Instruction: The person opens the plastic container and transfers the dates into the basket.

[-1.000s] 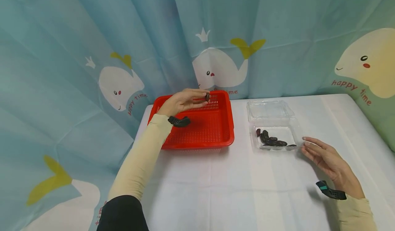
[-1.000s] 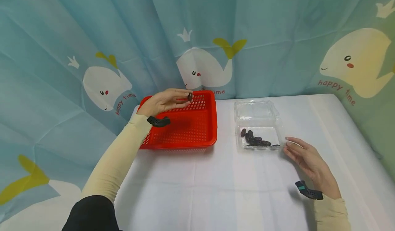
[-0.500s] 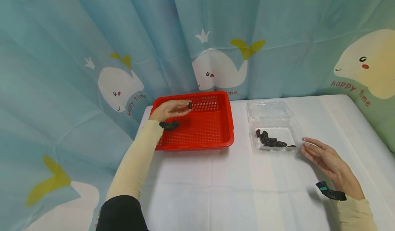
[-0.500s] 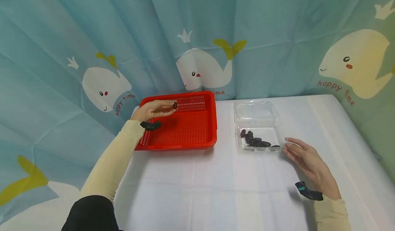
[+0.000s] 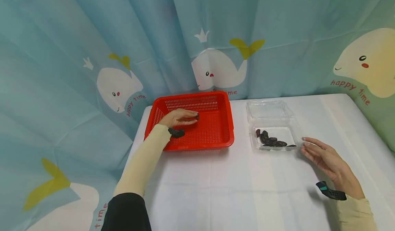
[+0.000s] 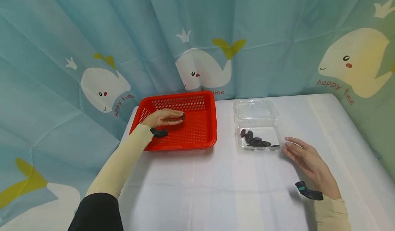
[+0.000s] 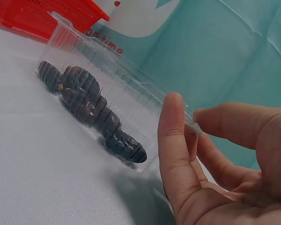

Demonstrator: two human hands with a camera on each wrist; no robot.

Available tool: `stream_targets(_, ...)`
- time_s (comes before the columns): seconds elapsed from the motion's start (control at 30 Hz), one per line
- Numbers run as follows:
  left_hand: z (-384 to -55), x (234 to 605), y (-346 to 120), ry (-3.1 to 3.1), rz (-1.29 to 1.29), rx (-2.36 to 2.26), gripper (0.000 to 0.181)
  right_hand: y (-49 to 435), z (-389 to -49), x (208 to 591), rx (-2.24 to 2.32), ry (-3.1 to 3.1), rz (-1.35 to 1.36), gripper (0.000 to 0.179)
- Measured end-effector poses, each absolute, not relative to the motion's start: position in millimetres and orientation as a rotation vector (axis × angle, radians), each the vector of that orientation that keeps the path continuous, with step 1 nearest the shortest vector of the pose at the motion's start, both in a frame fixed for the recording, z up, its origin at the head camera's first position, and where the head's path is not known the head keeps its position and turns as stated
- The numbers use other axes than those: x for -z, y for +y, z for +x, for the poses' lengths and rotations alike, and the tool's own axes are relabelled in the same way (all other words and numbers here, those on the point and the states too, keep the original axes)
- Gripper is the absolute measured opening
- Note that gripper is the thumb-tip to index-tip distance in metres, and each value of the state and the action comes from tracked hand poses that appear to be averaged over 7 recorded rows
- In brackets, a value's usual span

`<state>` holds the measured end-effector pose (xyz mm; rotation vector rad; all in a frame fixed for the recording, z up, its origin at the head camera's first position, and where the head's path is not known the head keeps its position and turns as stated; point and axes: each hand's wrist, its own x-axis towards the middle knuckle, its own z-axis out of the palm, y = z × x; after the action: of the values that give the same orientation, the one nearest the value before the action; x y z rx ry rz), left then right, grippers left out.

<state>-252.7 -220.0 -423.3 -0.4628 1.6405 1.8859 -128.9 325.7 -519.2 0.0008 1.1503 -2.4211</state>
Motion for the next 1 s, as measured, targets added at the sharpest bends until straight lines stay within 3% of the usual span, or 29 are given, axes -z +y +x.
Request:
stream_targets(0.3, -255, 438, -193, 1.733, -0.266, -1.746, 0.034, 326, -130, 521, 2.44, 1.099, -0.027, 0.039)
stream_targets(0.6, -273, 456, -165, 1.71, -0.381, -1.648, 0.028, 326, -128, 519, 2.432, 1.123, -0.003, 0.037)
stream_targets(1.0, -277, 468, -146, 1.811, -0.28, -1.535, 0.025, 326, -128, 521, 2.443, 1.093, -0.051, 0.039)
